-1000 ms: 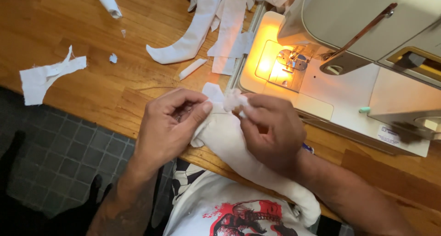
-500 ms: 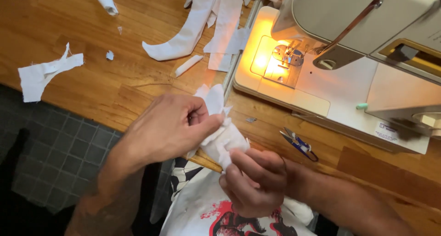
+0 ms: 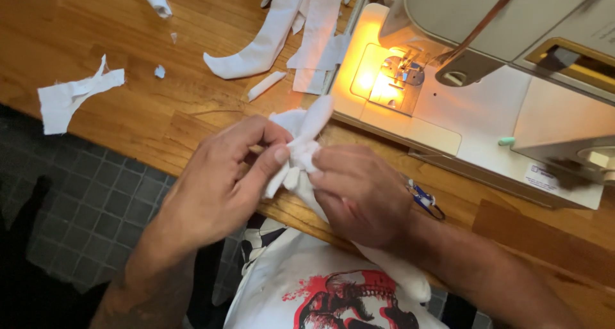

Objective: Sewing and turning fabric components using a sewing machine and manual manipulation

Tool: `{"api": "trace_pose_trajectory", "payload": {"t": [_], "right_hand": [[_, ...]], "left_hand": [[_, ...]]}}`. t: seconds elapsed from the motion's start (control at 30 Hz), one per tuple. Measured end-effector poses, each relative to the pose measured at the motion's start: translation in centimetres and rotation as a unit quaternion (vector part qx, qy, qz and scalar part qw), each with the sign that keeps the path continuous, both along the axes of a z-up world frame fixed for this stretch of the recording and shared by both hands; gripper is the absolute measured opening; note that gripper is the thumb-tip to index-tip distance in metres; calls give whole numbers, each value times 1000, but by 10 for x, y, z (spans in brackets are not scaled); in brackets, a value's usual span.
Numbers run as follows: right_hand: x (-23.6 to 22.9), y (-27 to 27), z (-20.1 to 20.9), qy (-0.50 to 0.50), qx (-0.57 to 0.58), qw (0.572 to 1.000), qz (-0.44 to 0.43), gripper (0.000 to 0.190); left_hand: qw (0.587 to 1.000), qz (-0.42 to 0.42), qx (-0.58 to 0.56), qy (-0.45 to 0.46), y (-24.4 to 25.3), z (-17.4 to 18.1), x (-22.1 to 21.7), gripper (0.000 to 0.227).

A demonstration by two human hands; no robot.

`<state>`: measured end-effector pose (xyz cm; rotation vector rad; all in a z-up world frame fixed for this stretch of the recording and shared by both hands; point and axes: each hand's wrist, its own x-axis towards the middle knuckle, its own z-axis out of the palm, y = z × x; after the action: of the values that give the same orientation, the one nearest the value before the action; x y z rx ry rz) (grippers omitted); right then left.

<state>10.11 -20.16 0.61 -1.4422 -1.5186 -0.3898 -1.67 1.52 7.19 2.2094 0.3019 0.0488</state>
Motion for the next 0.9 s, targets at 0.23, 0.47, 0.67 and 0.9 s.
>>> {"api": "trace_pose_trajectory", "payload": {"t": [0.23, 0.47, 0.67, 0.9], "right_hand": [[3, 19, 21, 59, -27, 995, -76, 7], [2, 18, 39, -71, -187, 975, -100, 36], [11, 32, 17, -177, -323, 906, -208, 77], [17, 22, 34, -130, -377, 904, -153, 92]], "left_hand": [[991, -48, -2, -127, -7, -2, -4, 21], [987, -24, 9, -158, -10, -15, -3, 19], [973, -69, 11, -220, -21, -28, 7, 25], [972, -41, -14, -229, -17, -44, 11, 23]]}}
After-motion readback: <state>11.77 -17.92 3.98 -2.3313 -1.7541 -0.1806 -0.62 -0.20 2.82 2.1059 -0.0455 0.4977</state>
